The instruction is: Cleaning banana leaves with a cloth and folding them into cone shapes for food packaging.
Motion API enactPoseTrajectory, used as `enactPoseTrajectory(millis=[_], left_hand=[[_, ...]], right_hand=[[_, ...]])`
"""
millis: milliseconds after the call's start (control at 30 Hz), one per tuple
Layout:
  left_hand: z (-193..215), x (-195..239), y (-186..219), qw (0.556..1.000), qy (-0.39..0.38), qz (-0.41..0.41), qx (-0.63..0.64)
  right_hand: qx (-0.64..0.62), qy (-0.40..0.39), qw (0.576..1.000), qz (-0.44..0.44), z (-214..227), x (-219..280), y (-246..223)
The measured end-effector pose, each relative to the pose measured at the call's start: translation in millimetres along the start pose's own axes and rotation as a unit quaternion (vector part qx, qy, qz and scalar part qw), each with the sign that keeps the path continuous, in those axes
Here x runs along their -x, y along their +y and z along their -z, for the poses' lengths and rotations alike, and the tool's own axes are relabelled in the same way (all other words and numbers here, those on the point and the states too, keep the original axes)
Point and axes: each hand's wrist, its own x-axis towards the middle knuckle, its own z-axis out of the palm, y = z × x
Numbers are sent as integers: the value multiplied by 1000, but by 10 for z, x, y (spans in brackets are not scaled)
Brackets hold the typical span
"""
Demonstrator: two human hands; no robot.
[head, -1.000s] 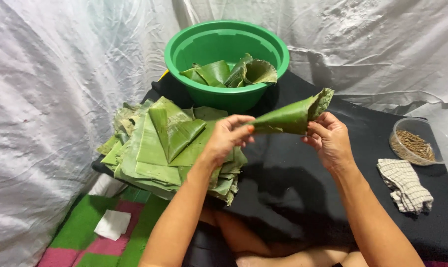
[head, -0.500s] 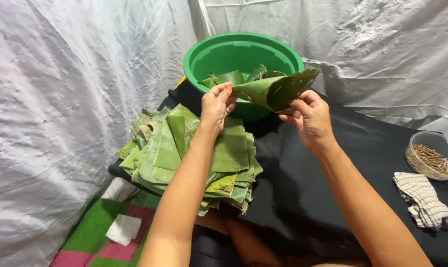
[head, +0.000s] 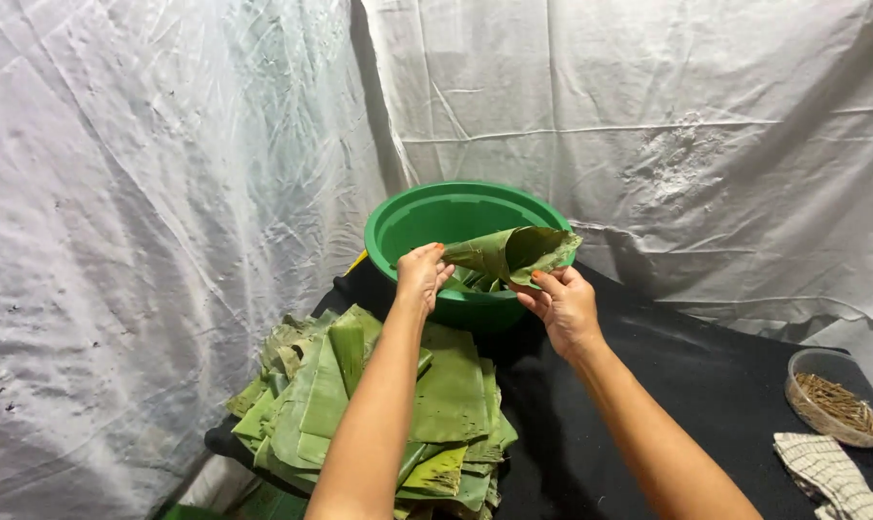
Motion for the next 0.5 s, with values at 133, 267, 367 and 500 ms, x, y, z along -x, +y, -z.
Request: enactPoseTrajectory(millis=[133, 267, 367, 500], left_hand=[[-111, -112, -180, 999, -32, -11, -27], [-282, 271, -52, 986, -102, -58, -118], [-270, 368, -42, 958, -163, -122, -202], [-313, 656, 124, 885, -204, -178, -378]], right_hand=[[13, 3, 1000, 11, 16, -99, 124], [83, -11, 996, 31, -5, -100, 250], [118, -16, 992, 41, 76, -254, 511], [153, -29, 988, 16, 71, -309, 486]])
